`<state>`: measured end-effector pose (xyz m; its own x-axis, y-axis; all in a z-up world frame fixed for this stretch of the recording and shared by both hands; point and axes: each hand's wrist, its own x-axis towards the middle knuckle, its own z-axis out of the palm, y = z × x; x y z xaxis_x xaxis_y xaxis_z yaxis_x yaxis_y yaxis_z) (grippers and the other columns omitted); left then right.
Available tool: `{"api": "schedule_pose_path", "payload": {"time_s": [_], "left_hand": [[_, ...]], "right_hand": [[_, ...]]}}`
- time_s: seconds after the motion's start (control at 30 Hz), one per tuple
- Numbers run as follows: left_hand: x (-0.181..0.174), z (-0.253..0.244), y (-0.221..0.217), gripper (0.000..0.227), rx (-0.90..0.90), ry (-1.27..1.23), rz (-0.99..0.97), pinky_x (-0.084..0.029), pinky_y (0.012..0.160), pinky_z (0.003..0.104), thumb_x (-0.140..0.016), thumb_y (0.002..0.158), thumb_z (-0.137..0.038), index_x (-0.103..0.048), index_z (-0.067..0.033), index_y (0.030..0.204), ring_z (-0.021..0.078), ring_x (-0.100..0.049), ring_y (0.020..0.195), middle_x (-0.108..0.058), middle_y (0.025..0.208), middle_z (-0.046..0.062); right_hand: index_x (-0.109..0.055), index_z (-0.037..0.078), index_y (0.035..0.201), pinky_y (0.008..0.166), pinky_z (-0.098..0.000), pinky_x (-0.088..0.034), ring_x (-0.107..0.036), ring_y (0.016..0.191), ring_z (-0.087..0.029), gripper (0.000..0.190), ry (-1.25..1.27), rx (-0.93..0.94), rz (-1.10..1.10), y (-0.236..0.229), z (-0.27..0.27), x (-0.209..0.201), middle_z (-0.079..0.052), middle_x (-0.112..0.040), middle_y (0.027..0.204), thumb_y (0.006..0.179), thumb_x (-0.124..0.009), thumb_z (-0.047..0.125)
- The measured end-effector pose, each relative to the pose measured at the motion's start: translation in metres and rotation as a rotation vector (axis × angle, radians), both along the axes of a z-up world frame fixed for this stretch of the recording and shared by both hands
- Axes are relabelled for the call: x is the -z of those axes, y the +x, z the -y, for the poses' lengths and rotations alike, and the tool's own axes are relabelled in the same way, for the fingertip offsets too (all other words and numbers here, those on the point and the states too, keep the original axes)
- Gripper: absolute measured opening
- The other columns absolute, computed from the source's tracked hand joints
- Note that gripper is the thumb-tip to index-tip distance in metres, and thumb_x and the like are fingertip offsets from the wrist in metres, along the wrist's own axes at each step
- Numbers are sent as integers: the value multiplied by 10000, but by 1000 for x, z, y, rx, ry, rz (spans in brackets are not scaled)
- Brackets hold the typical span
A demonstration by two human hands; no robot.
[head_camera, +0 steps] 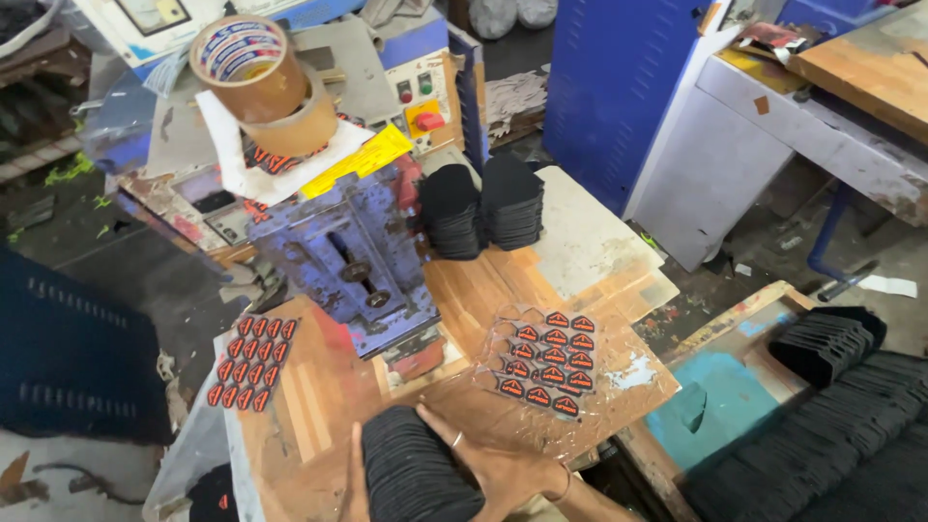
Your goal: The person repeatedly picks up black fabric pieces and places them under a press machine. They then press down on the machine to apply a red and black triangular patch onto the fabric. The finished items are placed in a pile to the side.
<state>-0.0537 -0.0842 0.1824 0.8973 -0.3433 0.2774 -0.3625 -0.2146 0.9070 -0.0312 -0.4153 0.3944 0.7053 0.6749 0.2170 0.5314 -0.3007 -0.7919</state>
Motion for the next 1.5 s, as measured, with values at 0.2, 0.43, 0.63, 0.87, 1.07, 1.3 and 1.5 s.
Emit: {"api": "schedule_pose_path", "payload": {"time_s": [0.2,0.43,0.63,0.87,1.07,1.3,1.5], "left_hand": [[-87,36,59,1263,192,-129,-42,-221,1187,443,-812,786,-309,105,-14,1604,388,-306,1470,-254,1598,306],[-129,56,42,1341,215,-107,-52,-122,1215,433,-825,731,-301,155,2,1595,380,-140,1552,-106,1669,308],[-117,58,31,1369,99,-364,-341,-232,1203,439,-811,732,-254,250,-68,1577,351,-284,1524,-178,1663,257],[-117,60,26,1468,110,-138,-242,-208,1192,459,-887,651,-248,248,-44,1559,386,-247,1506,-191,1627,291],[-134,49,26,1484,70,21,-106,-128,1216,478,-903,631,-297,210,0,1566,425,-115,1548,-124,1640,322],[-228,56,12,1475,29,152,-27,-164,1239,509,-915,641,-353,155,53,1570,459,-168,1556,-159,1625,323],[-200,53,19,1615,-43,325,-45,-283,1197,493,-999,502,-522,98,31,1550,460,-201,1511,-120,1619,313]], "right_hand": [[68,-29,1712,1323,-392,-256,-296,1626,-376,1444,18,-10,-244,-1,-3,3,-315,-196,1762,744,-813,582],[-86,-15,1678,1304,-399,-217,-263,1622,-347,1283,111,151,-370,-3,-16,5,-271,-247,1728,776,-832,509],[-96,-1,1661,1291,-405,-171,-178,1621,-325,1264,237,195,-494,-8,-22,3,-241,-209,1730,756,-842,472],[-42,-38,1681,1311,-407,-211,-253,1628,-354,1310,111,101,-337,-7,-20,-5,-289,-235,1729,780,-845,469],[-26,-35,1682,1296,-401,-242,-285,1611,-370,1322,41,48,-288,-4,-26,-1,-296,-247,1718,790,-852,483],[60,-12,1647,1272,-377,-252,-242,1603,-364,1379,-40,15,-254,9,-29,-28,-288,-168,1716,759,-881,466],[81,-15,1639,1291,-407,-207,-151,1612,-416,1416,-155,-29,-3,28,-32,10,-335,-109,1707,688,-911,327]]}}
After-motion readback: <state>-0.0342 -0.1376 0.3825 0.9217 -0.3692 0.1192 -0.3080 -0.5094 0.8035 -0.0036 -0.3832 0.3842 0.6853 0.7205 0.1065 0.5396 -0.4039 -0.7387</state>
